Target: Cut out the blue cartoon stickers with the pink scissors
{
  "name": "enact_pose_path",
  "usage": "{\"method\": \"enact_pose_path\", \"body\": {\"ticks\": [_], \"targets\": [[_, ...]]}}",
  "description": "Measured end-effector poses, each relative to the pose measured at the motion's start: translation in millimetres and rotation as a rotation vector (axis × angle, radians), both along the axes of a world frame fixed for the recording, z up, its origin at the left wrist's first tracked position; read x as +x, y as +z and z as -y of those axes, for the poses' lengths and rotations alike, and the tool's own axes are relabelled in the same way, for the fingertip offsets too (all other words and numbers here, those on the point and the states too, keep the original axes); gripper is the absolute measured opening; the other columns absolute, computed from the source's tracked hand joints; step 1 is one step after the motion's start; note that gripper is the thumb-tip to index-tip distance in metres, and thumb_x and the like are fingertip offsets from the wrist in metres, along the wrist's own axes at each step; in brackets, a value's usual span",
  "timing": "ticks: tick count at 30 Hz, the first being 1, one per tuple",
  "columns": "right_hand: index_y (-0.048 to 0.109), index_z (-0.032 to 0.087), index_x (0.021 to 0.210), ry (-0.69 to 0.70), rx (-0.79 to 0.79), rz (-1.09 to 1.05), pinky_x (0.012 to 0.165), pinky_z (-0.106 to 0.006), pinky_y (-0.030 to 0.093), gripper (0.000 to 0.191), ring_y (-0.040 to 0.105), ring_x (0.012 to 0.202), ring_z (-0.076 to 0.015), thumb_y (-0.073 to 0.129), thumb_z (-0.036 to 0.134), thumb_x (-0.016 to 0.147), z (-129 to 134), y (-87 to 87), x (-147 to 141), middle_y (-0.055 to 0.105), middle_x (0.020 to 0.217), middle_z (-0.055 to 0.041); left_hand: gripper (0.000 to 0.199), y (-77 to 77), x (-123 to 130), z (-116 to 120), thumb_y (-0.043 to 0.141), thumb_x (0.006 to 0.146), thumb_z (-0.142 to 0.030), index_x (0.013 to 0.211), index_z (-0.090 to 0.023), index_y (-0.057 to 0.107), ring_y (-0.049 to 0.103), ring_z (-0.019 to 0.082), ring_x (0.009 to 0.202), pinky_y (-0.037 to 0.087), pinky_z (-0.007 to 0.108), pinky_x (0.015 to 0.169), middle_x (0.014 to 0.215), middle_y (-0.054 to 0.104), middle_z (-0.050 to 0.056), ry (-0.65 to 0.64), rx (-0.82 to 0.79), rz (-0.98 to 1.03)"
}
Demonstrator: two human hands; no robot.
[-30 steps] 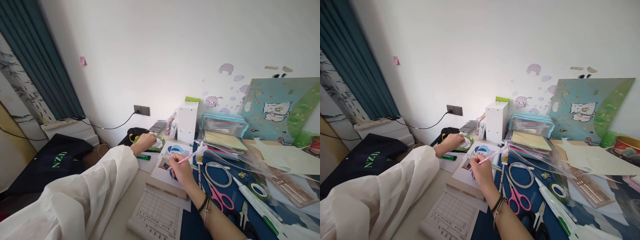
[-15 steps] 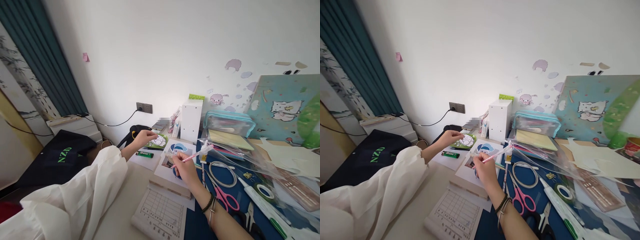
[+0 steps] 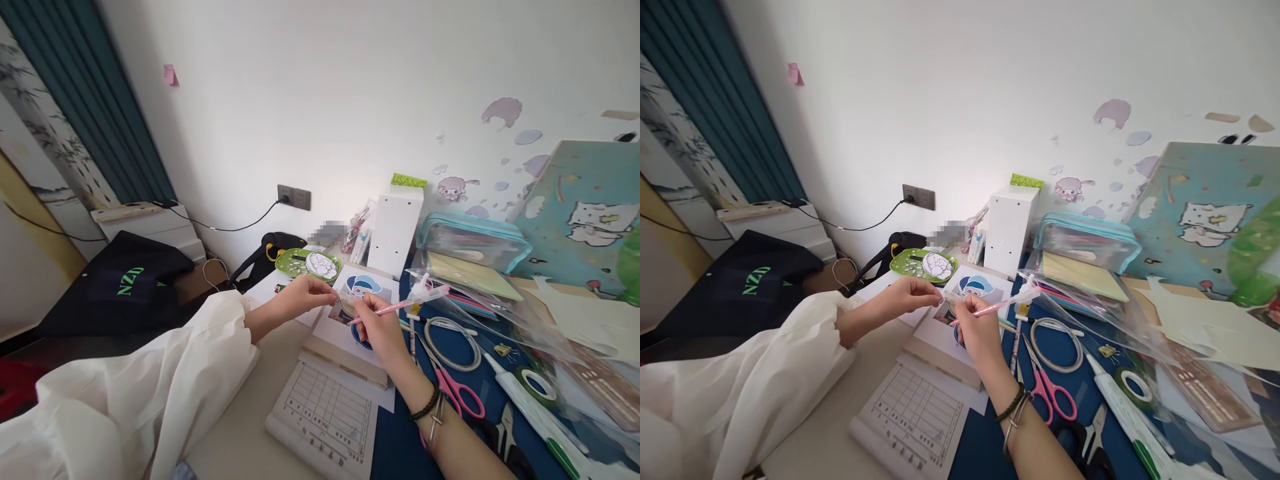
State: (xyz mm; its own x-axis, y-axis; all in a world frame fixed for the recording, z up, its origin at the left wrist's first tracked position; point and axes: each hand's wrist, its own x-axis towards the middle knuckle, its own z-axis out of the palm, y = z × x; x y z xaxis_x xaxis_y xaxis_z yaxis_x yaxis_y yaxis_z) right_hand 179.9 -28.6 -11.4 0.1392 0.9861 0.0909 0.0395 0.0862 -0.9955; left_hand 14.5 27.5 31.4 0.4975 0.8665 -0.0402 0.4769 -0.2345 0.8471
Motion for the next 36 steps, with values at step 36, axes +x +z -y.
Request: {"method": "enact_pose_path", "body": {"ticks": [36], "targets": [[0.068,0.016,0.113,0.166,0.163,0.04,0.035,-0.022,0.026,0.037,0.03,0.034,-0.0076,0.049,0.027,0.083,16.2,8.9,5.0,0.04,0.044,0.0078,0.023,-10.8,14.1,34.9,0.064,0.074,-0.037,0.07,-0.014,0.066,0.045,0.009,0.053,0.031,0.021,0.047,0.065,0.061,0.001,0.065,-0.158,0.484]]}}
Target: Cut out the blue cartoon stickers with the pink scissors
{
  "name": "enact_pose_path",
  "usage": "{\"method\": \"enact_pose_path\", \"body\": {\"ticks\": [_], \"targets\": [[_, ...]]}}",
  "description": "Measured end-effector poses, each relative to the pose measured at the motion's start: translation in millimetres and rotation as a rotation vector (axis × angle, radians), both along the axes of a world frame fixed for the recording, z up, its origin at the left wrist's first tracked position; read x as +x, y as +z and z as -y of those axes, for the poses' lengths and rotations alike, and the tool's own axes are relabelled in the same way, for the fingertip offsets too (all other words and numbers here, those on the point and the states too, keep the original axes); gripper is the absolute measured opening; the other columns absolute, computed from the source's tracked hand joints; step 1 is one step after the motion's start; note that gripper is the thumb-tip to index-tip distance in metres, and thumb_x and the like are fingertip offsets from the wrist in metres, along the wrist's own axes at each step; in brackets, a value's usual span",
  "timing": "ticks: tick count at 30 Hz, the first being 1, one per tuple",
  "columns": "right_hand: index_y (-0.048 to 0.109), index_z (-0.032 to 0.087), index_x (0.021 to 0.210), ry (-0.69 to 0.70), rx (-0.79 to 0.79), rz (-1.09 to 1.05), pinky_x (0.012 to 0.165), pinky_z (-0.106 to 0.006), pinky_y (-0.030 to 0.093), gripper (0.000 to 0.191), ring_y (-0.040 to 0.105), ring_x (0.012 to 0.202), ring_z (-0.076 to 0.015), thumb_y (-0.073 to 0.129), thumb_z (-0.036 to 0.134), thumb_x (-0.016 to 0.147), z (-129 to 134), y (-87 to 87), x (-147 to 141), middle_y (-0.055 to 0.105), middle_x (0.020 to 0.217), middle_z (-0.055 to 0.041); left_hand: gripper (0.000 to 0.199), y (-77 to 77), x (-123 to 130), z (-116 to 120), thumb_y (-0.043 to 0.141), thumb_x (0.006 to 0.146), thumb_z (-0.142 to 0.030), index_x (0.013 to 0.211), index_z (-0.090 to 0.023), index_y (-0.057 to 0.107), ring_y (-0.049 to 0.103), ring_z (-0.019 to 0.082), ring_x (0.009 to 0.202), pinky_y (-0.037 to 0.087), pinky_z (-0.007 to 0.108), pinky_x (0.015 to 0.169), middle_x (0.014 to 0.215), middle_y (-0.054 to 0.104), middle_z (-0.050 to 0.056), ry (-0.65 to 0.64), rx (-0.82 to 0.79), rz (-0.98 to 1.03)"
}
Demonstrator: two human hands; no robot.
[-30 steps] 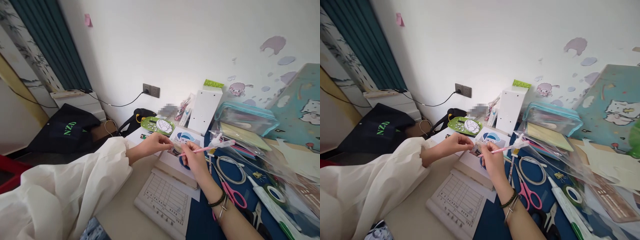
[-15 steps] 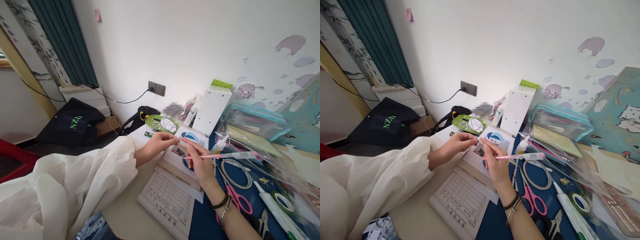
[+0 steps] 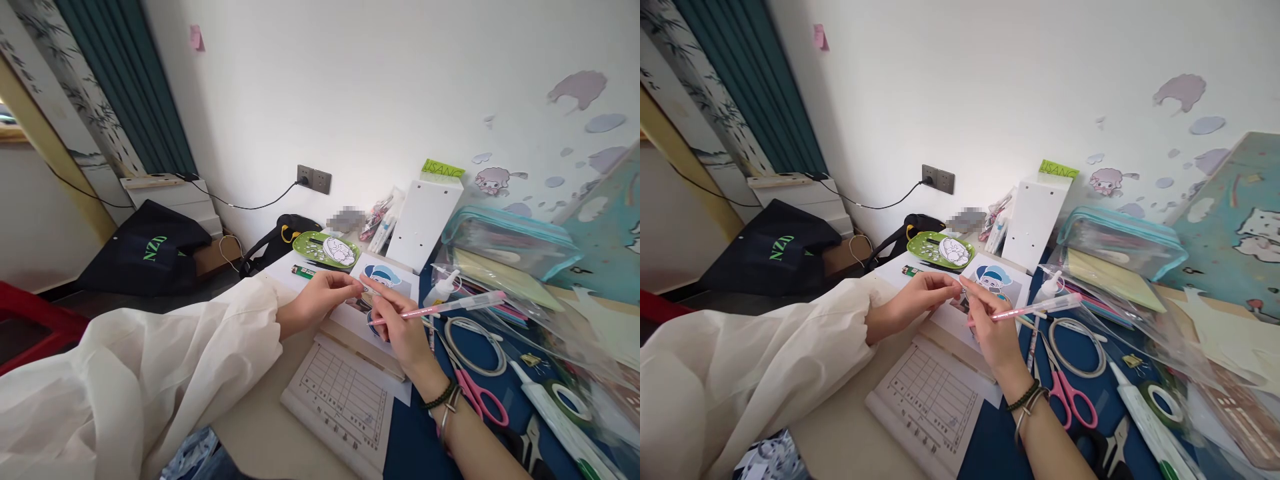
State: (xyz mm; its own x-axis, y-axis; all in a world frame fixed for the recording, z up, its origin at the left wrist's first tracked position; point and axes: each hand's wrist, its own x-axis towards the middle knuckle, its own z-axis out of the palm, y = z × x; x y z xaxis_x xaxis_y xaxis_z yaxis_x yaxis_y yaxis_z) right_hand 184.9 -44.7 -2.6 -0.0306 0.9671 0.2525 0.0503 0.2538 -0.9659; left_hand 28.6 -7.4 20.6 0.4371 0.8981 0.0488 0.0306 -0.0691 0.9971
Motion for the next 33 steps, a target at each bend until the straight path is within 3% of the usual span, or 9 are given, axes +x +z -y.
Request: {"method": "enact_pose_path", "body": {"ticks": [8,22,27,31,33], "targets": [[0.073,0.016,0.092,-0.128,0.067,-0.022,0.038,-0.022,0.029,0.031,0.032,0.037,-0.0073,0.045,0.018,0.078,1.5,-3.9,2.6,0.04,0.046,0.0076,0.023,-2.9,-0.4,-2.4,0.065,0.074,-0.035,0.069,-0.013,0.066,0.034,0.005,0.047,0.025,0.021,0.045,0.058,0.055,-0.002,0.085,0.014,0.033],[0.073,0.014,0.103,-0.108,0.029,0.021,0.038,-0.024,0.03,0.039,0.033,0.036,-0.0074,0.047,0.017,0.075,2.5,1.0,0.0,0.048,0.047,0.0066,0.032,-9.1,-3.0,-5.7,0.06,0.078,-0.043,0.072,-0.013,0.067,0.033,0.006,0.044,0.026,0.022,0.043,0.055,0.053,-0.002,0.089,0.139,-0.049],[0.071,0.015,0.097,-0.102,0.005,-0.048,0.037,-0.021,0.03,0.033,0.033,0.035,-0.0065,0.047,0.015,0.075,1.9,1.3,-0.7,0.044,0.043,0.0091,0.032,-9.4,-4.3,-8.0,0.053,0.084,-0.04,0.076,-0.011,0.066,0.039,0.007,0.045,0.03,0.021,0.042,0.06,0.059,0.001,0.097,0.347,-0.173],[0.059,0.017,0.081,-0.155,-0.036,-0.154,0.033,-0.018,0.026,0.011,0.031,0.03,-0.005,0.049,0.018,0.084,-2.3,-3.2,0.7,0.039,0.041,0.0121,0.026,-8.0,-10.0,-10.4,0.051,0.086,-0.034,0.081,-0.013,0.066,0.049,0.01,0.052,0.038,0.023,0.047,0.069,0.066,0.006,0.07,0.653,-0.31],[0.054,0.016,0.073,-0.169,-0.063,-0.19,0.031,-0.017,0.026,0.019,0.032,0.029,-0.0044,0.05,0.025,0.09,-5.1,-4.9,1.8,0.038,0.042,0.0125,0.02,-7.8,-14.9,-12.4,0.053,0.085,-0.029,0.081,-0.015,0.067,0.052,0.012,0.057,0.039,0.024,0.052,0.075,0.068,0.007,-0.007,0.843,-0.387]]}}
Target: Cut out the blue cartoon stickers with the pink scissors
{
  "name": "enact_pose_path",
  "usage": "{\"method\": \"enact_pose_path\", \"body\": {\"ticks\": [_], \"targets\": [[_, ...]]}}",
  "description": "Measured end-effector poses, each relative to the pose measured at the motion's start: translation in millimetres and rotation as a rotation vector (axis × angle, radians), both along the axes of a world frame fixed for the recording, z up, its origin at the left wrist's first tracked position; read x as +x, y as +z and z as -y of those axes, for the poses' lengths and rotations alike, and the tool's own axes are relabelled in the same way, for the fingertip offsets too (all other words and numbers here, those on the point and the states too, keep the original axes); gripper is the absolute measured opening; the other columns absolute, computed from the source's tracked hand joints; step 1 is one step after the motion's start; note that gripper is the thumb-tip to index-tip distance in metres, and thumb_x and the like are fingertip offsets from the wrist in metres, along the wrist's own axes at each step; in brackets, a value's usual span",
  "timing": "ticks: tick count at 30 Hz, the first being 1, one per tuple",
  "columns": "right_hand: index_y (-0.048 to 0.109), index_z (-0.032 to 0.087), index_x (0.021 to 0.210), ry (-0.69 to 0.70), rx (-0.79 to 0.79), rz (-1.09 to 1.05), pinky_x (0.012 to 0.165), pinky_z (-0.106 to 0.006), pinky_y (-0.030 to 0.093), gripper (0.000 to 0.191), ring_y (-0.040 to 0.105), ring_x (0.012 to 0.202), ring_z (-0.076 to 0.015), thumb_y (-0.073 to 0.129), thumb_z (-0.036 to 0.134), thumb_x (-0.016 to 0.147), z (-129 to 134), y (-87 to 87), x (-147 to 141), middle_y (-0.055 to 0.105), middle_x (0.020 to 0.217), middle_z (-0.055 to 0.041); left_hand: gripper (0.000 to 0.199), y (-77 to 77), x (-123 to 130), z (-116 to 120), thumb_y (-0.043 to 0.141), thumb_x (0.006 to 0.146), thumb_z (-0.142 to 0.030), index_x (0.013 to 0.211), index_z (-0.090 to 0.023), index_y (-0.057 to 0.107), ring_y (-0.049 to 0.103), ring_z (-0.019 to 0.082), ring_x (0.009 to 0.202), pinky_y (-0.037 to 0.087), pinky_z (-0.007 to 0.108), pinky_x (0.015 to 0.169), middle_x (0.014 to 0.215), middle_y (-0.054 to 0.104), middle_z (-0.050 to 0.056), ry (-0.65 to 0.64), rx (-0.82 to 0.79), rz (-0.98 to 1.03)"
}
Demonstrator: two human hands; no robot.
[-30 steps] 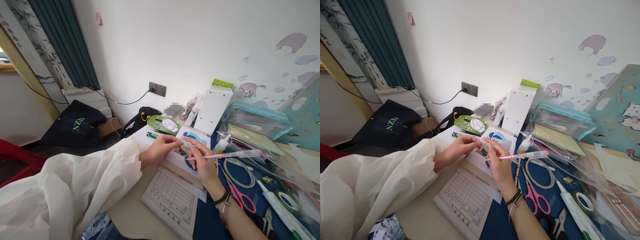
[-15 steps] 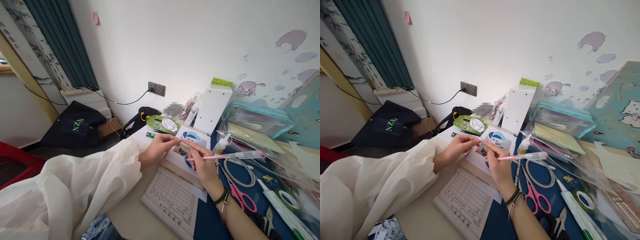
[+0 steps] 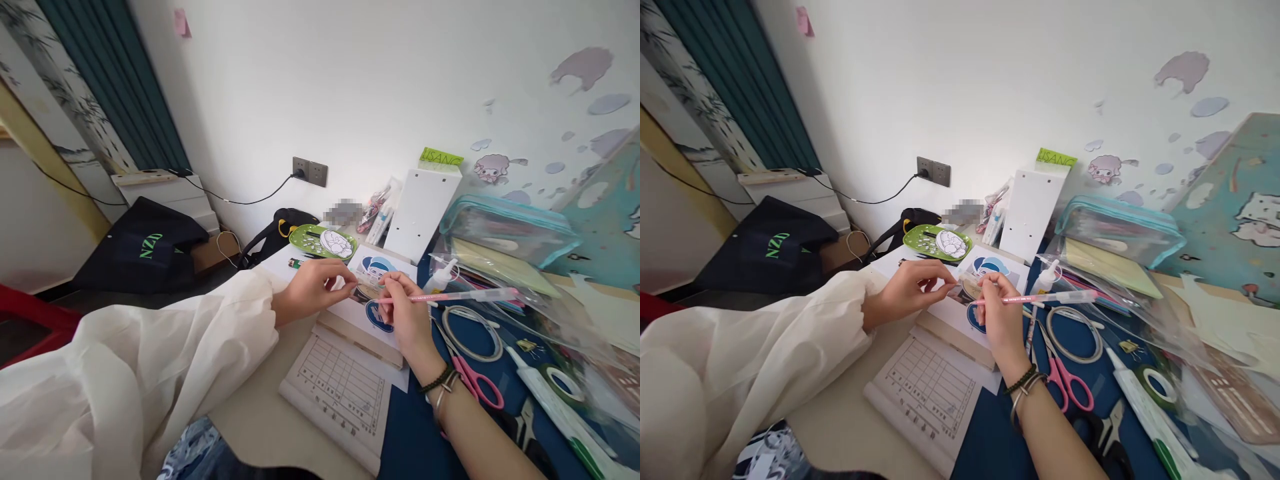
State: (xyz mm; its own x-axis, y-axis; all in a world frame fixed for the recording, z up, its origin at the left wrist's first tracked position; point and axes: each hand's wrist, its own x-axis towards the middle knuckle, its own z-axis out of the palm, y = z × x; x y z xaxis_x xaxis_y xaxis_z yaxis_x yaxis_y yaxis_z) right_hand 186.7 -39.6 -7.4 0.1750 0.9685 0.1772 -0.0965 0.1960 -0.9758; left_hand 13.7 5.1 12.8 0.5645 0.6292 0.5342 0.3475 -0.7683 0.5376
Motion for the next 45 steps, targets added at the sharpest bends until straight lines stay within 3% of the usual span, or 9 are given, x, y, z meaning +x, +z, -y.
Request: {"method": "enact_pose_path", "body": {"ticks": [5,12,17,21,32,45], "targets": [[0.05,0.015,0.064,0.015,-0.065,-0.002,0.03,-0.016,0.027,0.034,0.035,0.03,-0.0037,0.052,0.033,0.093,-3.4,0.7,0.8,0.038,0.044,0.012,0.017,-0.9,-11.3,-5.4,0.051,0.086,-0.022,0.085,-0.02,0.068,0.058,0.015,0.063,0.037,0.029,0.054,0.086,0.071,0.008,-0.258,0.359,-0.292],[0.047,0.016,0.06,0.044,-0.087,0.103,0.032,-0.017,0.027,0.036,0.036,0.031,-0.0046,0.053,0.032,0.091,-4.1,1.6,0.2,0.037,0.042,0.012,0.022,7.2,-13.1,0.2,0.043,0.09,-0.014,0.086,-0.017,0.064,0.055,0.016,0.06,0.034,0.032,0.051,0.082,0.07,0.008,-0.373,0.59,-0.477],[0.046,0.019,0.057,0.066,-0.024,0.257,0.036,-0.02,0.029,0.035,0.037,0.033,-0.0068,0.053,0.035,0.087,1.2,5.7,-2.3,0.04,0.041,0.0094,0.019,8.1,-15.8,0.9,0.047,0.088,-0.017,0.091,-0.018,0.065,0.056,0.016,0.061,0.036,0.03,0.053,0.082,0.069,0.008,-0.363,0.588,-0.461],[0.044,0.021,0.055,0.091,0.023,0.392,0.041,-0.023,0.033,0.033,0.041,0.038,-0.0085,0.059,0.034,0.082,4.7,8.4,-4.3,0.045,0.044,0.007,0.02,4.1,-18.9,-1.5,0.048,0.087,-0.021,0.09,-0.019,0.068,0.05,0.014,0.051,0.031,0.03,0.048,0.066,0.065,0.006,-0.351,0.574,-0.426],[0.029,0.022,0.049,0.036,-0.005,0.57,0.041,-0.021,0.03,0.041,0.036,0.037,-0.0071,0.058,0.013,0.077,0.7,8.2,-9.8,0.031,0.041,0.0119,0.019,-7.3,-15.5,-0.1,0.049,0.086,-0.023,0.078,-0.022,0.066,0.042,0.01,0.045,0.024,0.029,0.046,0.056,0.059,0.002,-0.396,0.453,-0.352],[0.025,0.02,0.047,0.003,0.086,0.683,0.044,-0.02,0.027,0.049,0.029,0.041,-0.0071,0.063,0.012,0.077,0.3,6.8,-11.6,0.024,0.044,0.0122,0.024,-11.1,-13.9,-0.3,0.047,0.086,-0.027,0.079,-0.022,0.07,0.038,0.012,0.045,0.023,0.029,0.048,0.056,0.059,0.003,-0.342,0.412,-0.446]]}}
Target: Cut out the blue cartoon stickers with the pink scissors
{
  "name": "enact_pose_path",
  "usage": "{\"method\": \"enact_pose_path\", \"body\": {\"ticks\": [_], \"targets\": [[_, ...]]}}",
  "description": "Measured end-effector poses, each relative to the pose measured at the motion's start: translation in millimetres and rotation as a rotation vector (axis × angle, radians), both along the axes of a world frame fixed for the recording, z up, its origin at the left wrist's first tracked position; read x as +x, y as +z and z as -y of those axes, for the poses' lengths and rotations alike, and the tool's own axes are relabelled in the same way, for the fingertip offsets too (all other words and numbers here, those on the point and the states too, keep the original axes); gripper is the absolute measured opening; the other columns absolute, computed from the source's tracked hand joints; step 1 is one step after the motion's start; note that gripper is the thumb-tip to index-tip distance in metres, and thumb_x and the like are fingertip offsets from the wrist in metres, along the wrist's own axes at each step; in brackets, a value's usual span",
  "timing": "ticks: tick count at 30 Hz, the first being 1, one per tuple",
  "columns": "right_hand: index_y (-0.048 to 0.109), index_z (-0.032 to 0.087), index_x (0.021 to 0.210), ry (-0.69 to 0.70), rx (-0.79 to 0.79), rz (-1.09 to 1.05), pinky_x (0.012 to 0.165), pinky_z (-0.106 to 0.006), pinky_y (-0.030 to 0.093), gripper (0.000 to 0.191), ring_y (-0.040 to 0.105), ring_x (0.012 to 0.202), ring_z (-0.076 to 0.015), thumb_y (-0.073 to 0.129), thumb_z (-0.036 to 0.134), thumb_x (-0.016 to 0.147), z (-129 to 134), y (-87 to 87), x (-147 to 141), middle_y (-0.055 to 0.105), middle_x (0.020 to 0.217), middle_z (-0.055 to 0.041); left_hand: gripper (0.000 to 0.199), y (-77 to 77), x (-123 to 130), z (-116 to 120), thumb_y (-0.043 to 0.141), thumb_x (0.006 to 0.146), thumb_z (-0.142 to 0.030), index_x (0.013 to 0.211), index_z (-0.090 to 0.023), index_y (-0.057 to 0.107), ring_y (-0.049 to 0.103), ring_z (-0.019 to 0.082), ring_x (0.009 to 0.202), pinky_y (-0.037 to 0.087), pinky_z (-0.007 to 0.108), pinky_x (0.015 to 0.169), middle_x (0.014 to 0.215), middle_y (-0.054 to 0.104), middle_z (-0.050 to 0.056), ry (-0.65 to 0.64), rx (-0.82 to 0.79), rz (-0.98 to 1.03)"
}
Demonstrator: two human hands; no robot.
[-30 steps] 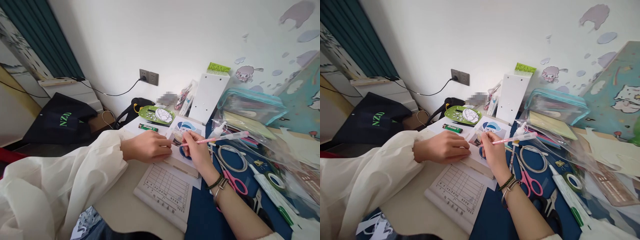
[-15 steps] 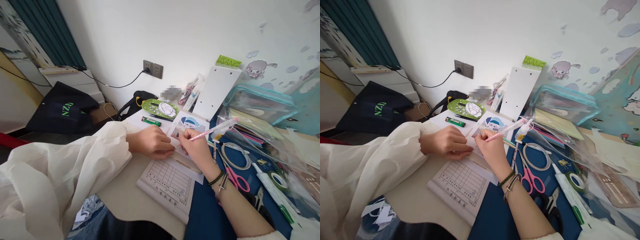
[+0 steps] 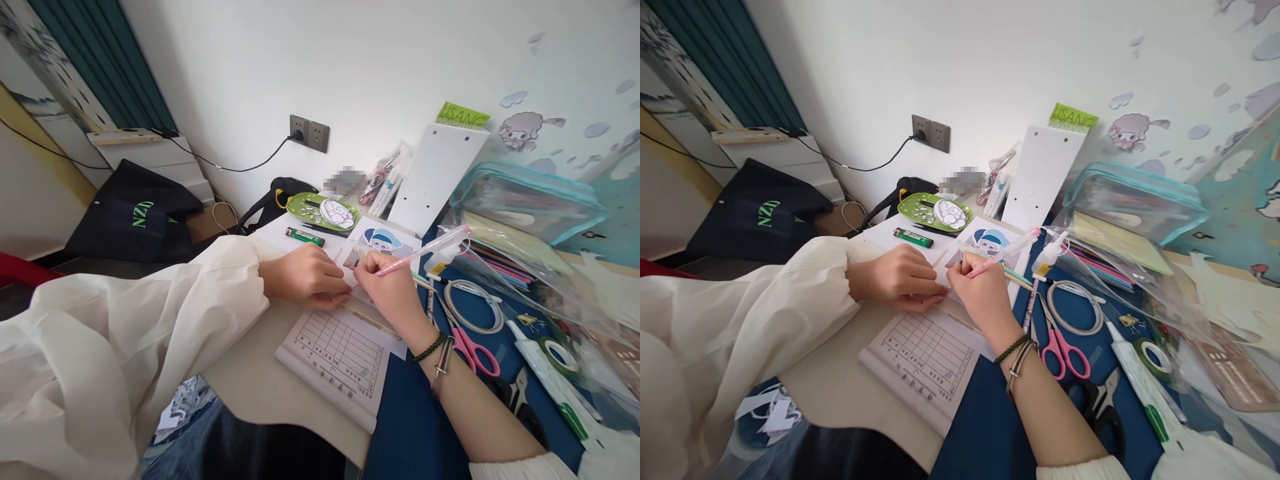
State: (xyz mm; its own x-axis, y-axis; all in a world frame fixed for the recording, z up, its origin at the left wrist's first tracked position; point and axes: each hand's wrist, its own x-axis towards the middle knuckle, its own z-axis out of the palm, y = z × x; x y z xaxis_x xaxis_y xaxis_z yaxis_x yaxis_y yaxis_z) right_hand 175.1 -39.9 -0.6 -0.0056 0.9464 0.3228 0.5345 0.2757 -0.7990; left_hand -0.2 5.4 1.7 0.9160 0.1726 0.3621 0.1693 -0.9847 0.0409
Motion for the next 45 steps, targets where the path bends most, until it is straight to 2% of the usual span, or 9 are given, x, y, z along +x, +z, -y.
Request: {"method": "enact_pose_path", "body": {"ticks": [18,21,23,25,27,33,39,42,45], "targets": [[0.025,0.022,0.046,0.002,-0.013,-0.051,0.044,-0.023,0.024,0.044,0.026,0.042,-0.0076,0.06,0.006,0.069,0.9,1.6,0.3,0.025,0.044,0.0112,0.028,3.1,1.1,2.3,0.044,0.087,-0.027,0.08,-0.022,0.071,0.038,0.012,0.046,0.022,0.03,0.049,0.055,0.059,0.004,0.028,0.004,-0.043],[0.029,0.022,0.046,0.003,-0.026,-0.103,0.044,-0.024,0.027,0.043,0.033,0.041,-0.0088,0.061,0.015,0.073,2.4,2.0,2.4,0.029,0.04,0.0098,0.026,2.8,0.6,2.0,0.045,0.087,-0.026,0.081,-0.021,0.071,0.039,0.012,0.045,0.023,0.03,0.048,0.055,0.059,0.003,0.02,0.011,-0.031],[0.033,0.022,0.048,0.013,-0.041,-0.149,0.044,-0.024,0.032,0.043,0.038,0.04,-0.0096,0.063,0.028,0.078,3.3,2.0,4.2,0.034,0.038,0.009,0.025,2.2,0.2,1.5,0.047,0.086,-0.026,0.084,-0.021,0.071,0.039,0.012,0.046,0.023,0.03,0.048,0.056,0.059,0.003,0.007,0.013,-0.02],[0.036,0.023,0.052,0.03,-0.068,-0.199,0.041,-0.024,0.033,0.043,0.039,0.036,-0.0091,0.061,0.042,0.08,3.5,1.5,5.9,0.038,0.038,0.0091,0.024,1.5,-0.3,0.7,0.047,0.086,-0.026,0.086,-0.021,0.071,0.04,0.012,0.045,0.023,0.03,0.048,0.056,0.06,0.003,0.001,0.013,-0.014],[0.038,0.023,0.057,0.053,-0.103,-0.239,0.036,-0.023,0.031,0.041,0.038,0.031,-0.008,0.059,0.048,0.081,2.8,0.8,7.3,0.041,0.039,0.0096,0.024,0.9,-0.7,-0.1,0.048,0.086,-0.027,0.088,-0.022,0.072,0.04,0.011,0.045,0.023,0.03,0.048,0.056,0.06,0.003,0.004,0.011,-0.012],[0.057,0.019,0.065,0.097,-0.13,-0.257,0.038,-0.022,0.035,0.03,0.045,0.036,-0.0098,0.061,0.045,0.081,-0.1,0.3,10.0,0.048,0.043,0.0063,0.025,-0.9,-3.1,-4.0,0.048,0.086,-0.027,0.095,-0.023,0.071,0.043,0.012,0.046,0.024,0.03,0.048,0.056,0.061,0.003,0.006,0.032,0.008],[0.048,0.02,0.048,0.112,-0.114,-0.233,0.038,-0.024,0.029,0.046,0.037,0.032,-0.0084,0.05,0.045,0.088,2.1,1.3,9.7,0.04,0.037,0.0059,0.024,-2.9,-3.9,-5.3,0.049,0.087,-0.025,0.09,-0.021,0.072,0.043,0.011,0.044,0.024,0.029,0.045,0.052,0.06,0.001,-0.041,0.118,0.059],[0.047,0.021,0.055,0.1,-0.099,-0.203,0.039,-0.024,0.029,0.038,0.037,0.033,-0.0089,0.05,0.039,0.088,3.0,1.3,9.0,0.039,0.038,0.0076,0.022,-3.4,-1.9,-5.1,0.049,0.087,-0.024,0.09,-0.021,0.071,0.045,0.01,0.043,0.024,0.028,0.044,0.052,0.059,0.0,-0.079,0.156,0.085],[0.039,0.022,0.056,0.093,-0.083,-0.158,0.042,-0.024,0.031,0.034,0.039,0.036,-0.0093,0.056,0.03,0.084,3.8,1.9,8.1,0.039,0.04,0.0088,0.022,-3.9,0.1,-5.6,0.048,0.087,-0.026,0.086,-0.023,0.07,0.044,0.009,0.04,0.025,0.027,0.041,0.05,0.057,-0.002,-0.097,0.186,0.111]]}}
